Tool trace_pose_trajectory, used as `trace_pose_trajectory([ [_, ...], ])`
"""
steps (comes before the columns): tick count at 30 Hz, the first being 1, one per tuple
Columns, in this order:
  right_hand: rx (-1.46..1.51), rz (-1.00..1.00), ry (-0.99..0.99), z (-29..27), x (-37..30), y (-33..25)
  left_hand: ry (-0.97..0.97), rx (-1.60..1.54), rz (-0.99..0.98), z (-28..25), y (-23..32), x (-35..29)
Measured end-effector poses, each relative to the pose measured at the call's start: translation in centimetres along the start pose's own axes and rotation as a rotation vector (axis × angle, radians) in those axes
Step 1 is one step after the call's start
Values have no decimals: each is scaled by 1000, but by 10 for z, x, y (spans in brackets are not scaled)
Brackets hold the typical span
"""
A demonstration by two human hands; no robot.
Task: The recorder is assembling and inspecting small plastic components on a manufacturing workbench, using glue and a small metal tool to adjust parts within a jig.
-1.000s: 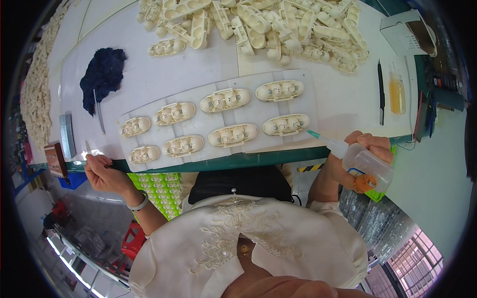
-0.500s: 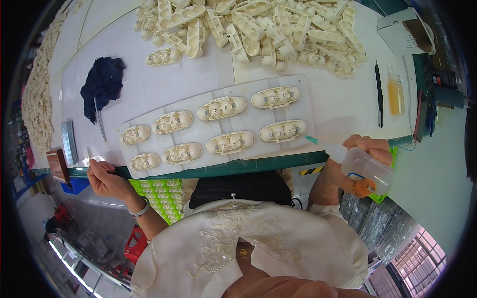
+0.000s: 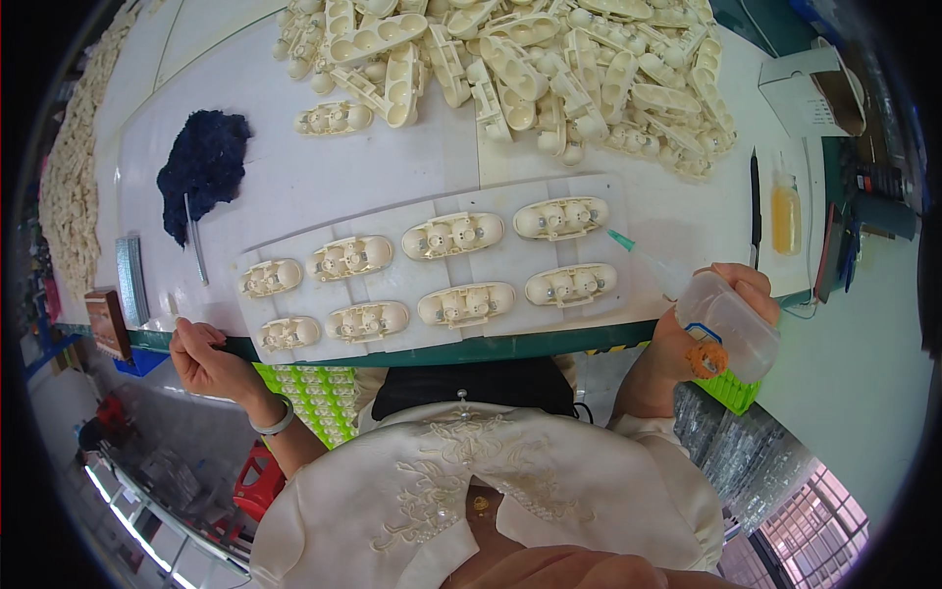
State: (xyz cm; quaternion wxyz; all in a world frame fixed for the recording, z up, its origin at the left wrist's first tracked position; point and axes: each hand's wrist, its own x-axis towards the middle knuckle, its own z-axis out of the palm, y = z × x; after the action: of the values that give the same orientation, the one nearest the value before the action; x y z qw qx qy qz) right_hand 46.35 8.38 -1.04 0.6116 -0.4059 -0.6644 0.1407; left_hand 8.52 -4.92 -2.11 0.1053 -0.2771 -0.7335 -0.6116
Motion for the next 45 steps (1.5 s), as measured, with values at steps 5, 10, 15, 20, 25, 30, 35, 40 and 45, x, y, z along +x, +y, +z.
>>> trace_pose_trajectory([
  [5, 97, 4, -115, -7, 1, 4, -10, -10, 13, -3, -1, 0],
  [10, 25, -31, -200, 0, 4, -1, -24, -27, 14, -7, -4, 0],
  [15, 74, 18, -58, 12, 1, -6, -77, -70, 33, -6, -8, 1],
  [20, -281, 17, 25, 15, -3, -8, -72, -84, 26, -7, -5, 0],
  [25, 29, 0, 23, 13, -2, -2, -56, -64, 33, -4, -4, -1],
  [30, 39, 10, 40, 18, -1, -5, -69, -84, 39, -4, -5, -1],
  [35, -77, 42, 37, 18, -1, -5, -64, -98, 20, -7, -6, -1],
  [40, -52, 24, 41, 15, 0, -4, -54, -60, 26, -4, -5, -2],
  [45, 63, 110, 321, 12, 2, 8, -50, -28, 18, -2, -1, -1],
])
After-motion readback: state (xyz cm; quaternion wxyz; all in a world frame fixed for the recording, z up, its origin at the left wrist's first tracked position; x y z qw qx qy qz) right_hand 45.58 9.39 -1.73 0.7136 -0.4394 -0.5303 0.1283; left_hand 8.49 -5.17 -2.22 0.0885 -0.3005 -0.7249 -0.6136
